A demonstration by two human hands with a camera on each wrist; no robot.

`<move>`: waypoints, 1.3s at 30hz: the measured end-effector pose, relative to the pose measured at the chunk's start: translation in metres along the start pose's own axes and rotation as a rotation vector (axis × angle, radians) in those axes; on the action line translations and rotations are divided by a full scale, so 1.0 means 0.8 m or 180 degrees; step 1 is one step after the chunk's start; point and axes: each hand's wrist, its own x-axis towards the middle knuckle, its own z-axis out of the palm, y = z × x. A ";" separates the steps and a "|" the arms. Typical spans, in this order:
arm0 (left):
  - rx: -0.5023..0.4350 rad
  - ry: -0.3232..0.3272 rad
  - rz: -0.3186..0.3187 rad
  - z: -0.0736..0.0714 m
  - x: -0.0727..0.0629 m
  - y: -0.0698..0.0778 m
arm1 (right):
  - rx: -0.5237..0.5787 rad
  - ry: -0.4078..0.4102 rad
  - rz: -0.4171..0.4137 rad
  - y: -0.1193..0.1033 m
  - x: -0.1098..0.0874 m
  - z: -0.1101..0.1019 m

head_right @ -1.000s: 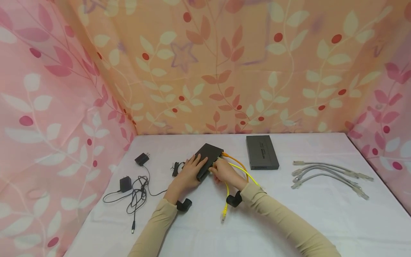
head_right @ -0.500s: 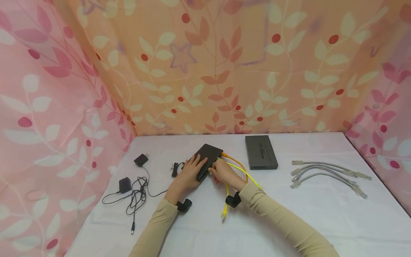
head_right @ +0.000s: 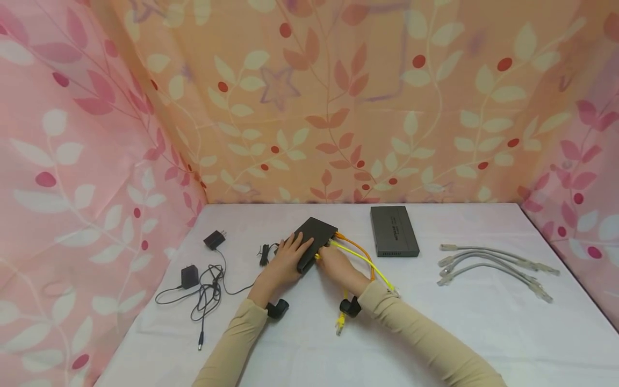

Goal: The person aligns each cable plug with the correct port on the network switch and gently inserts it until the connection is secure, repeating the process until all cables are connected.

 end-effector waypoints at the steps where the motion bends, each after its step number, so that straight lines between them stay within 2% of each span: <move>1: 0.0001 -0.0009 -0.0004 0.000 0.000 -0.001 | -0.0092 0.0024 -0.0048 -0.001 0.000 0.001; 6: -0.0054 -0.0067 -0.0139 -0.003 -0.002 -0.004 | -0.0587 0.0195 -0.0318 -0.005 0.005 0.008; 8: -0.0121 -0.0097 -0.0169 -0.004 -0.002 -0.007 | -0.0638 0.0254 -0.0363 -0.006 0.007 0.008; 16: -0.0382 -0.0298 -0.0186 -0.007 -0.005 -0.027 | -0.0677 0.0228 -0.0450 -0.014 0.018 0.007; 22: -0.0622 -0.0314 -0.0178 -0.011 -0.010 -0.040 | -0.0715 0.0207 -0.0355 -0.017 0.029 0.012; 28: -0.0787 -0.0275 -0.0219 -0.013 -0.012 -0.043 | -0.0732 0.0366 -0.0525 -0.010 0.040 0.017; 33: -0.0646 -0.0177 -0.0261 -0.011 -0.011 -0.043 | -0.0546 0.0361 -0.0508 0.001 0.054 0.015; 39: -0.0403 -0.0143 -0.0326 -0.004 -0.007 -0.042 | -0.0342 0.0341 -0.0449 0.017 0.052 0.004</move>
